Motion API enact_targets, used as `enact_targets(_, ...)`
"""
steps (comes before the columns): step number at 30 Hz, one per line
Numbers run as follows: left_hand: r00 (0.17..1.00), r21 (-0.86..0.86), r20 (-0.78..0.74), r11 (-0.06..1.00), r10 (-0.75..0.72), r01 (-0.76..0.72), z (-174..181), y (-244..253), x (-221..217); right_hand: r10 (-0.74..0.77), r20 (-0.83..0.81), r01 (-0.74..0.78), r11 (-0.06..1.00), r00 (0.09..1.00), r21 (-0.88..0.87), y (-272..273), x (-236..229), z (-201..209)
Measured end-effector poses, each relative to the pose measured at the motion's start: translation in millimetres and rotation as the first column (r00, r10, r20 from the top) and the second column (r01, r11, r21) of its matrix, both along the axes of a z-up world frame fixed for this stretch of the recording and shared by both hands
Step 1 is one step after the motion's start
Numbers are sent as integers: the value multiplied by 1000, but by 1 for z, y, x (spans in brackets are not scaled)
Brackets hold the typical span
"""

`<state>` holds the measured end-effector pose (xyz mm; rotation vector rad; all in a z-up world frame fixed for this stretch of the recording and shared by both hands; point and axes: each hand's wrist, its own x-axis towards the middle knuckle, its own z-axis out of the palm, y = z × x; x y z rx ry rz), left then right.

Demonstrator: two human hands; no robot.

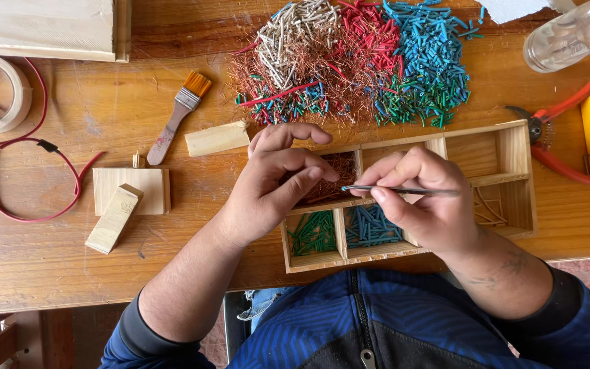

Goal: The person uses tweezers to pick up small colored plastic pieces and copper wire from a wooden organizer and a pile on the table. They insert the plastic pieces onto the wire and manipulate the components with their hands and tweezers.

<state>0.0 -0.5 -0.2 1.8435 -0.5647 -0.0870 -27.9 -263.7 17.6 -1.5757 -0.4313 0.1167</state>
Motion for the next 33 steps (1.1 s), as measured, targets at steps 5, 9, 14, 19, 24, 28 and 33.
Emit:
enact_targets(5,999,-7,26,1000,27,-27,-2,-2,0,82,-40,-84,994,996,-74,-22,6,10)
enact_targets(9,998,-18,41,999,51,-51,-1,-3,1,178,-3,-160,872,984,-464,-42,5,13)
enact_targets(14,990,-6,108,996,92,-92,6,0,4,181,-4,-156,838,983,-523,-47,4,23)
enact_targets(19,973,9,179,989,143,-147,5,0,6,134,-29,-135,913,991,-386,-58,15,27)
enact_targets(24,956,-71,206,977,211,-200,3,1,8,0,-24,-12,872,1000,-489,-63,43,45)
enact_targets(28,939,-88,240,969,245,-230,1,0,10,-13,-129,-50,879,992,-474,-44,72,53)
enact_targets(33,873,-183,201,893,444,-412,-7,3,17,66,-70,-93,842,995,-532,-17,104,51)
